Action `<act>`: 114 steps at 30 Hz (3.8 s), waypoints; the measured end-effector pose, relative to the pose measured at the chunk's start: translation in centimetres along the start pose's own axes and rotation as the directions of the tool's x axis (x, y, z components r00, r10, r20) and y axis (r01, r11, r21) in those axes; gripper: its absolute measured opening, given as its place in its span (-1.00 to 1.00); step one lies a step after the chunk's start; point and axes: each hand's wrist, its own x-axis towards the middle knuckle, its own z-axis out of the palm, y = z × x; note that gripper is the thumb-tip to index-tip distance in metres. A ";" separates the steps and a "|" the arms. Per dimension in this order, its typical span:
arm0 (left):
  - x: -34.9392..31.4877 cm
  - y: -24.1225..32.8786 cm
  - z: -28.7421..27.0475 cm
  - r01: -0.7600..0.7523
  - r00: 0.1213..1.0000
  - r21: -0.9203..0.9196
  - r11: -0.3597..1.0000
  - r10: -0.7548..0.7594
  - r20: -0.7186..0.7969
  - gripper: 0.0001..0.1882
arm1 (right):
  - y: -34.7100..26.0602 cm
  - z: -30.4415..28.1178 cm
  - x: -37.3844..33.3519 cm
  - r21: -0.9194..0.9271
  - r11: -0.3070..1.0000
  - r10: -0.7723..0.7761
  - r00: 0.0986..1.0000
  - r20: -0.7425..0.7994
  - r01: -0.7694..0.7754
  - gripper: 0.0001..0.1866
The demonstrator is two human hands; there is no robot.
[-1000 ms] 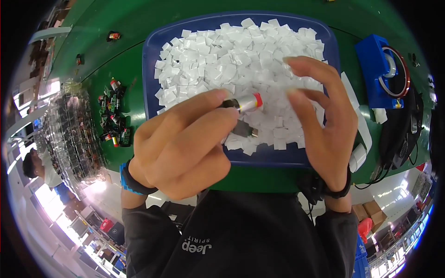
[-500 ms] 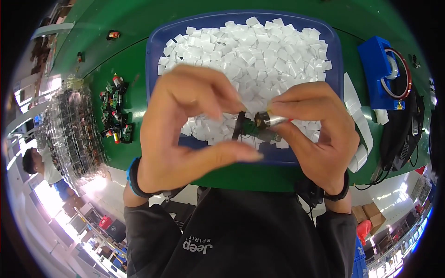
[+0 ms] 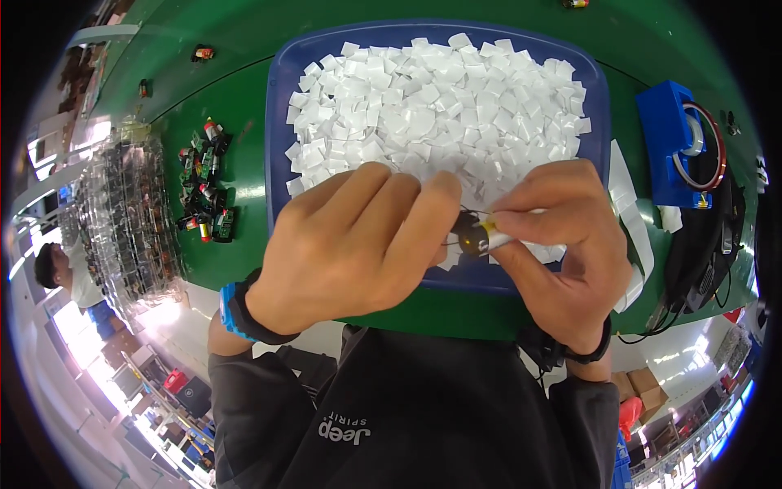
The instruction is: The person picks up a battery and a circuit board, fits them together, and wraps them with tape from a dispenser. After placing the assembled unit on the table, the person repeats the process.
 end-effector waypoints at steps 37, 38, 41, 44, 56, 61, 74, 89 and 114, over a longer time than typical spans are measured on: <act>-0.2 -1.2 0.4 0.561 0.751 -0.713 -0.421 -0.104 0.652 -0.63 | -0.4 -0.4 0.3 -0.078 0.982 -0.165 0.981 0.100 0.173 -0.68; -0.2 -1.2 0.4 0.579 0.735 -0.706 -0.407 -0.115 0.668 -0.63 | -0.5 -0.5 0.3 -0.100 0.983 -0.141 0.985 0.103 0.151 -0.70; 0.2 -0.8 0.3 0.602 0.723 -0.752 -0.267 -0.216 0.656 -0.68 | -0.6 -0.3 0.1 -0.125 0.980 -0.144 0.987 0.075 0.152 -0.72; -0.2 -0.8 0.2 0.591 0.733 -0.768 -0.249 -0.232 0.639 -0.70 | -0.7 0.0 0.1 -0.153 0.977 -0.138 0.989 0.061 0.146 -0.73; -0.5 0.0 -0.7 0.578 0.782 -0.816 0.013 -0.296 0.549 -0.60 | -0.9 1.1 0.4 -0.453 0.843 -0.298 0.953 0.056 0.290 -0.71; -0.5 0.1 -0.5 0.586 0.782 -0.804 0.103 -0.330 0.528 -0.60 | -1.4 0.9 0.1 -0.536 0.809 -0.280 0.960 0.014 0.243 -0.72; -0.7 0.3 1.2 0.209 0.859 -0.955 0.212 -0.506 0.076 -0.61 | -1.8 -1.0 0.9 -0.126 0.991 -0.048 0.998 -0.040 0.043 -0.56; -1.1 0.1 2.4 0.083 0.941 -0.902 0.425 -0.332 -0.070 -0.58 | -0.9 1.0 -0.6 0.200 0.980 0.009 1.000 -0.030 -0.002 -0.61; -0.8 0.9 1.7 0.122 0.945 -0.589 0.799 -0.275 -0.177 -0.54 | -1.1 1.7 -1.1 0.305 0.898 0.326 0.945 0.022 -0.317 -0.81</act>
